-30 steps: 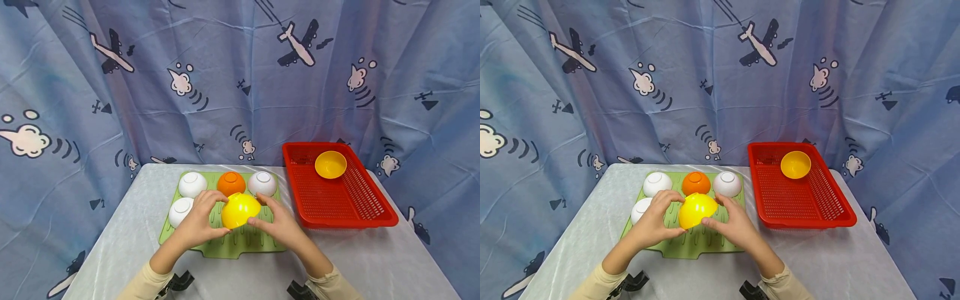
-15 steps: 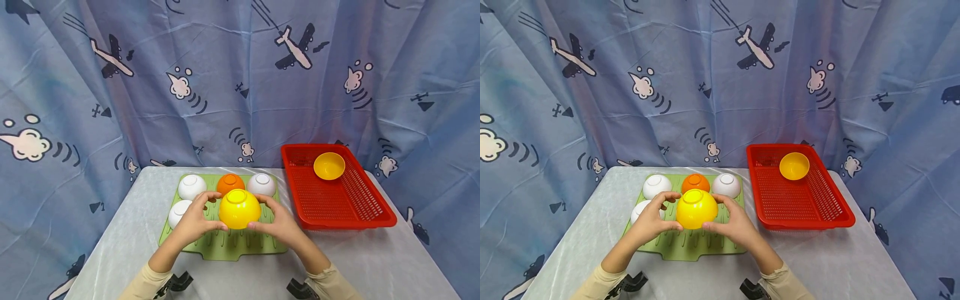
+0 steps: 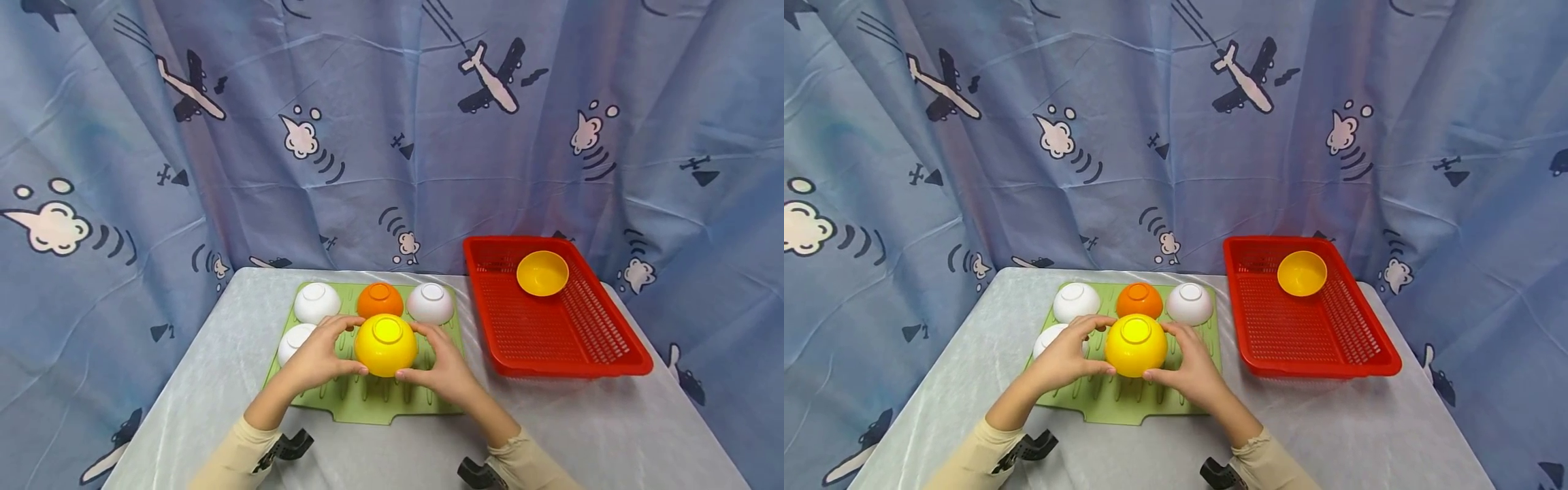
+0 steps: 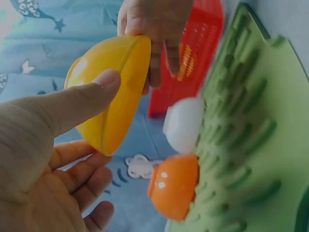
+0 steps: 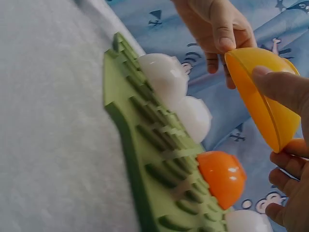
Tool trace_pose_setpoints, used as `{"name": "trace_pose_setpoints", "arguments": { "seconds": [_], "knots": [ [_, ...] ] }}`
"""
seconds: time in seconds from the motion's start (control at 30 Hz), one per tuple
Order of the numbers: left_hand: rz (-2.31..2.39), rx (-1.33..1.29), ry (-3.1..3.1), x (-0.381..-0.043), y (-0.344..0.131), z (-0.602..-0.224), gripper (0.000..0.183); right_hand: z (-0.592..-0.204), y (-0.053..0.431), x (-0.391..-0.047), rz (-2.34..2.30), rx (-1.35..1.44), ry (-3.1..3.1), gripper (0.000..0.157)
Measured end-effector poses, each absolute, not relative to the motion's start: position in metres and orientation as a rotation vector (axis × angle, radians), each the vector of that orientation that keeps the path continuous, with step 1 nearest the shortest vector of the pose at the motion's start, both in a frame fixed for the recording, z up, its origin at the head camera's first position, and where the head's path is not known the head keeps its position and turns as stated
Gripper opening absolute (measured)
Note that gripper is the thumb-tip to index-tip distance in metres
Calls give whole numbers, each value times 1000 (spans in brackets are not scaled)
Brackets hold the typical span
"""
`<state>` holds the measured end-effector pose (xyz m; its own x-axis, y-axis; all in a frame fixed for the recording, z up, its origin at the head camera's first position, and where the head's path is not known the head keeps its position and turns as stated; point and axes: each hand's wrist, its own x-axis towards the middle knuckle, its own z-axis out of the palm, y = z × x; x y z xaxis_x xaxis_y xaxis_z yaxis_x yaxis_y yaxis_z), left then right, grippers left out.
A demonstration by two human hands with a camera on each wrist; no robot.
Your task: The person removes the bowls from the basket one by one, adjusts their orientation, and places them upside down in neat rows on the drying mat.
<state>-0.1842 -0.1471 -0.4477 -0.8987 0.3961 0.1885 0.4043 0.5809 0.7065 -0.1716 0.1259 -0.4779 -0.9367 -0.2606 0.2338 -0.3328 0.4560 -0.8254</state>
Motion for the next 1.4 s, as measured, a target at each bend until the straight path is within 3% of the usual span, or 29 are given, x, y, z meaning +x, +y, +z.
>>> {"name": "trace_pose_setpoints", "arguments": {
  "seconds": [0.3, 0.83, 1.4],
  "knots": [
    [-961, -848, -2935, -213, -156, -457, 77, -499, 113, -182, 1424, 421, -2729, 91],
    [-649, -842, -3125, -242, -154, -472, 70, -522, 96, -194, 1190, 449, -2789, 88],
    [-553, -872, -3158, -243, -150, -480, 72, -532, 95, -198, 979, 508, -2828, 86]
  ]
}}
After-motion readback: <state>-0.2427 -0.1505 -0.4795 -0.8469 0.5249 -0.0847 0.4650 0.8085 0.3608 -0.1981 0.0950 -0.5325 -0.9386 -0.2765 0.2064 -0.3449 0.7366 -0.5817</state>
